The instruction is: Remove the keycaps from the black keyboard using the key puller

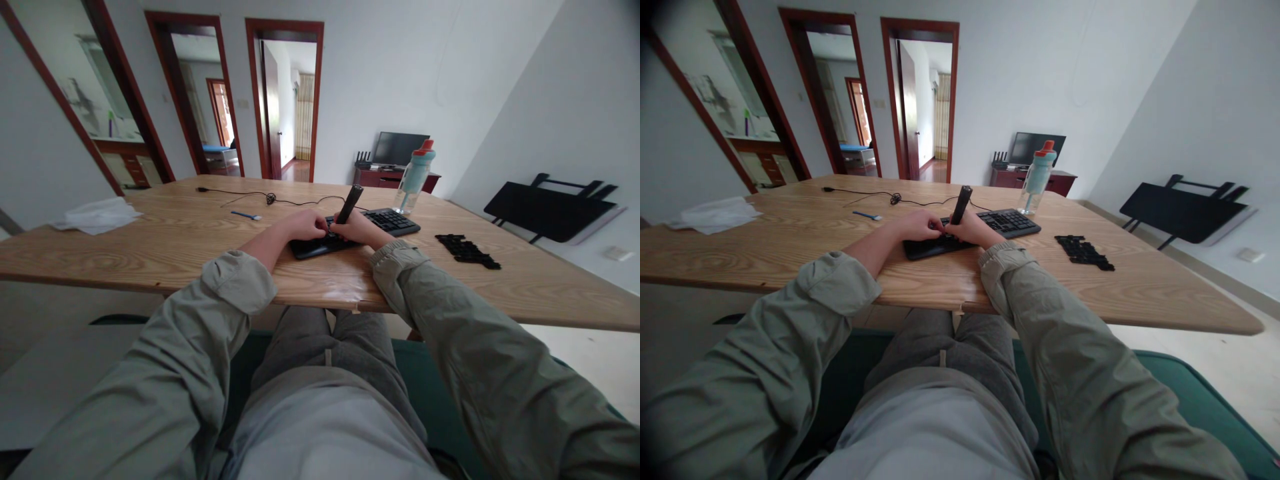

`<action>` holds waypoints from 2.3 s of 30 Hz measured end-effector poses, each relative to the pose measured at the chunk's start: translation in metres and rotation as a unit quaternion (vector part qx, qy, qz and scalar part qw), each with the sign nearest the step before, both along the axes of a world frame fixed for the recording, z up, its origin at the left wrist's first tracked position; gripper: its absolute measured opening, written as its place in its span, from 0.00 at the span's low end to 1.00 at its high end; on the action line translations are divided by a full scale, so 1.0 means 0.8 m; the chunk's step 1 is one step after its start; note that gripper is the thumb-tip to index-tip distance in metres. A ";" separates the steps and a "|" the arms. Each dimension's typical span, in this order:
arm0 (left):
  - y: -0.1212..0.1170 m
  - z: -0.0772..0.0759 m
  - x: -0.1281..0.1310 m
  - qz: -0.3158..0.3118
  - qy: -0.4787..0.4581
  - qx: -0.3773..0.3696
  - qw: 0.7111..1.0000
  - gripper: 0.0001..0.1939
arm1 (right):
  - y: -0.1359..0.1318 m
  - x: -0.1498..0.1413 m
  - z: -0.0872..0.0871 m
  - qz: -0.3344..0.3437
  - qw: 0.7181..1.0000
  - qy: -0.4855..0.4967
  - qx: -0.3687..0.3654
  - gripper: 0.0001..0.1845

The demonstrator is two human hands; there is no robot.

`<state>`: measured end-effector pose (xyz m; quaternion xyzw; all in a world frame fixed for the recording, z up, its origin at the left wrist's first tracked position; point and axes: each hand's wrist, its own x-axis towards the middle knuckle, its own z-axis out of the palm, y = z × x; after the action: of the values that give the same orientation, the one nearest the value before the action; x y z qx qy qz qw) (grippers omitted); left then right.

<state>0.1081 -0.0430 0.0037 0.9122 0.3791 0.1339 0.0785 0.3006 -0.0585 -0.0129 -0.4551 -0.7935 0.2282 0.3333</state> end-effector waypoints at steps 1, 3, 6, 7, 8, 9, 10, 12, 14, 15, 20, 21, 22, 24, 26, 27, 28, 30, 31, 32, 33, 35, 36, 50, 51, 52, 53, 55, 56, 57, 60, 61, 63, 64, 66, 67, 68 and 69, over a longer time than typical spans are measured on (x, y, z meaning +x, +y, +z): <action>0.001 -0.001 0.000 -0.003 -0.006 0.002 1.000 0.16 | -0.001 0.000 0.001 -0.001 1.000 -0.002 0.002 0.13; 0.001 0.000 -0.001 -0.007 -0.015 0.001 1.000 0.15 | -0.003 0.000 0.003 -0.003 1.000 -0.009 0.006 0.14; -0.004 0.005 -0.003 -0.001 -0.015 -0.002 1.000 0.16 | -0.006 -0.001 0.005 -0.003 0.999 -0.018 0.028 0.15; -0.006 0.007 -0.003 0.002 -0.011 -0.003 1.000 0.16 | -0.007 -0.001 0.005 -0.006 0.999 -0.018 0.036 0.15; -0.008 0.010 -0.004 0.005 -0.007 -0.002 1.000 0.15 | -0.007 -0.001 0.005 -0.009 0.999 -0.016 0.042 0.15; -0.010 0.012 -0.004 0.009 -0.004 -0.002 1.000 0.15 | -0.007 -0.001 0.004 -0.012 0.999 -0.011 0.044 0.14; -0.012 0.013 -0.004 0.011 -0.002 0.000 1.000 0.15 | -0.007 -0.001 0.003 -0.013 0.999 -0.004 0.042 0.15; -0.016 0.016 -0.004 0.012 -0.006 0.006 1.000 0.15 | -0.005 0.001 0.000 -0.010 0.999 0.015 0.030 0.15; -0.018 0.016 -0.003 0.013 -0.010 0.016 1.000 0.15 | -0.004 0.004 -0.001 -0.010 0.999 0.022 0.029 0.14; -0.018 0.016 -0.002 0.014 -0.010 0.019 1.000 0.15 | -0.003 0.005 -0.001 -0.016 0.999 0.019 0.035 0.14; -0.013 0.011 -0.003 0.007 -0.004 0.013 1.000 0.17 | -0.010 0.004 0.004 -0.062 0.998 -0.003 0.028 0.11; -0.011 0.010 -0.003 0.002 -0.007 0.012 1.000 0.17 | -0.012 0.002 0.005 -0.068 0.998 0.001 0.007 0.11; -0.009 0.008 -0.003 -0.001 -0.009 0.012 1.000 0.17 | -0.014 0.001 0.005 -0.072 0.997 0.007 -0.016 0.12; -0.006 0.006 -0.003 -0.002 -0.009 0.011 1.000 0.17 | -0.016 -0.001 0.005 -0.065 0.996 0.016 -0.056 0.12; -0.004 0.005 -0.003 -0.003 -0.006 0.008 1.000 0.17 | -0.017 -0.001 0.005 -0.052 0.996 0.020 -0.071 0.12; -0.003 0.004 -0.003 -0.007 -0.005 0.006 1.000 0.17 | -0.017 0.000 0.005 -0.048 0.996 0.019 -0.071 0.11; -0.003 0.004 -0.003 -0.012 -0.004 0.003 1.000 0.17 | -0.016 0.001 0.005 -0.046 0.996 0.017 -0.070 0.10; -0.003 0.004 -0.003 -0.018 0.000 -0.003 1.000 0.17 | -0.015 0.003 0.005 -0.042 0.997 0.011 -0.066 0.09; -0.003 0.005 -0.003 -0.018 0.001 -0.004 1.000 0.16 | -0.014 0.004 0.005 -0.039 0.997 0.007 -0.064 0.08; -0.003 0.005 -0.003 -0.017 0.003 -0.005 1.000 0.16 | -0.013 0.005 0.006 -0.034 0.998 0.002 -0.061 0.08; -0.004 0.005 -0.003 -0.015 0.003 -0.005 1.000 0.16 | -0.013 0.005 0.006 -0.030 0.998 -0.002 -0.057 0.08; -0.003 0.004 -0.003 -0.011 0.000 -0.006 1.000 0.16 | -0.012 0.005 0.007 -0.022 0.998 -0.006 -0.050 0.08; -0.002 0.003 -0.003 -0.010 -0.002 -0.007 1.000 0.16 | -0.012 0.005 0.007 -0.019 0.999 -0.007 -0.046 0.08; -0.007 0.003 0.002 -0.007 0.004 0.007 1.000 0.14 | -0.015 0.010 0.018 -0.090 0.994 0.058 -0.031 0.18; -0.008 0.004 0.003 -0.003 0.003 0.011 1.000 0.14 | -0.016 0.012 0.019 -0.107 0.991 0.072 -0.029 0.19; -0.009 0.005 0.003 0.000 0.002 0.015 1.000 0.13 | -0.018 0.015 0.021 -0.117 0.990 0.080 -0.029 0.18; -0.011 0.005 0.004 0.003 -0.001 0.018 1.000 0.13 | -0.022 0.017 0.023 -0.120 0.989 0.082 -0.032 0.17; -0.013 0.007 0.003 0.009 -0.004 0.022 1.000 0.13 | -0.031 0.022 0.025 -0.121 0.988 0.077 -0.049 0.14; -0.014 0.008 0.002 0.010 -0.004 0.023 1.000 0.12 | -0.036 0.025 0.025 -0.121 0.988 0.077 -0.064 0.11; -0.014 0.009 0.001 0.010 -0.003 0.024 1.000 0.12 | -0.040 0.028 0.025 -0.121 0.986 0.082 -0.081 0.09; -0.014 0.011 -0.002 0.014 -0.003 0.025 1.000 0.13 | -0.047 0.039 0.019 -0.098 0.982 0.111 -0.121 0.06; -0.012 0.010 -0.003 0.015 -0.005 0.024 1.000 0.13 | -0.047 0.043 0.016 -0.081 0.982 0.119 -0.125 0.06; -0.008 0.009 -0.004 0.019 -0.009 0.023 1.000 0.14 | -0.044 0.050 0.011 -0.048 0.982 0.133 -0.122 0.06; -0.006 0.007 -0.004 0.020 -0.012 0.023 0.999 0.14 | -0.041 0.053 0.009 -0.039 0.982 0.138 -0.121 0.06; -0.002 0.005 -0.004 0.019 -0.018 0.025 0.999 0.15 | -0.034 0.057 0.007 -0.035 0.981 0.146 -0.121 0.07; -0.001 0.004 -0.004 0.017 -0.020 0.026 0.999 0.15 | -0.031 0.058 0.006 -0.037 0.980 0.149 -0.124 0.08; 0.000 0.003 -0.004 0.015 -0.020 0.025 0.999 0.15 | -0.028 0.058 0.006 -0.038 0.979 0.152 -0.128 0.09; -0.001 0.003 -0.003 0.014 -0.020 0.023 0.999 0.15 | -0.026 0.058 0.006 -0.040 0.978 0.155 -0.132 0.09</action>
<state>0.1054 -0.0435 0.0059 0.9055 0.3872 0.1619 0.0628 0.3472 -0.0791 -0.0084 -0.4853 -0.6766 0.3854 0.3976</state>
